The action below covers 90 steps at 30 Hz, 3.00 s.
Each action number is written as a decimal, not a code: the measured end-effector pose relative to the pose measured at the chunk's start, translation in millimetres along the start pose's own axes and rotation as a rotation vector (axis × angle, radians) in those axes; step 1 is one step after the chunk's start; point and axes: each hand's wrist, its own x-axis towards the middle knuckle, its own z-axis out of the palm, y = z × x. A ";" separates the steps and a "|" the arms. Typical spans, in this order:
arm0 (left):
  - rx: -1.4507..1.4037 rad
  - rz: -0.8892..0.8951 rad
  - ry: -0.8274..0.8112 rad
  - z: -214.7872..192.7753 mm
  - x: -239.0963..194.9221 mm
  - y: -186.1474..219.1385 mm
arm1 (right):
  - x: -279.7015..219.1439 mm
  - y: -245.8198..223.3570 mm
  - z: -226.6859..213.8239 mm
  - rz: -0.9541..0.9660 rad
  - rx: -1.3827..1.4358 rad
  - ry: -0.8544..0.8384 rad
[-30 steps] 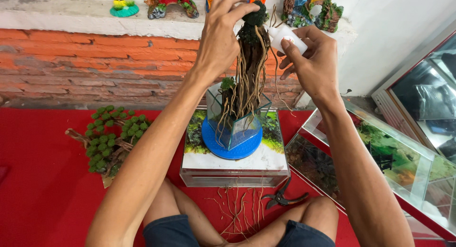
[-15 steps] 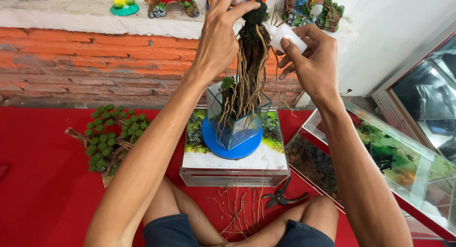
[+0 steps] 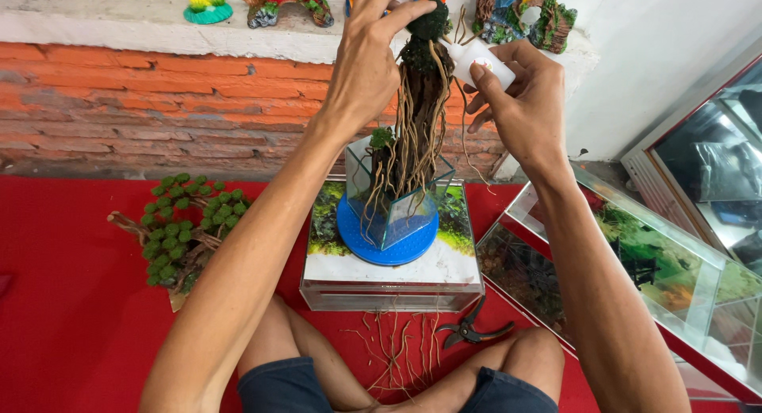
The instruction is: The person assembles a miniature bonsai display by applying glue to a root structure and attaching small twigs. They rotate the display stand to access different sides and continue adding twigs to the roots.
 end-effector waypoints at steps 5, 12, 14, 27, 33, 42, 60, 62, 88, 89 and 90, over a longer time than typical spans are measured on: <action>0.026 -0.023 -0.010 2.2 -3.5 -3.1 | -0.8 0.6 -0.3 -0.002 -0.011 0.005; -0.022 -0.130 -0.063 5.8 -18.5 1.5 | -15.6 -2.3 2.6 0.009 0.039 0.010; -0.050 -0.170 -0.075 5.3 -33.5 8.9 | -31.9 -4.9 7.2 0.039 0.070 -0.002; -0.096 -0.159 0.025 -41.5 -146.2 110.8 | -180.5 14.5 38.2 0.110 0.008 0.002; -0.172 -0.424 0.073 -30.9 -247.0 139.0 | -244.7 122.6 57.4 0.271 0.011 0.110; -0.298 -1.033 -0.183 31.6 -427.3 159.9 | -283.6 214.3 82.0 0.446 -0.264 0.134; -0.368 -1.273 -0.215 61.2 -519.7 154.3 | -297.7 200.5 81.1 0.394 -0.333 0.182; -0.349 -1.222 -0.147 45.0 -481.5 154.7 | -289.5 179.3 74.5 0.317 -0.382 0.218; -0.521 -1.022 -0.085 76.9 -347.4 47.0 | -189.1 192.3 60.6 0.463 0.216 -0.014; -0.520 -1.021 -0.085 77.8 -347.4 45.8 | -189.9 189.5 60.8 0.461 0.217 -0.014; -0.548 -1.034 -0.076 78.7 -347.3 44.8 | -190.7 186.6 60.8 0.446 0.237 -0.019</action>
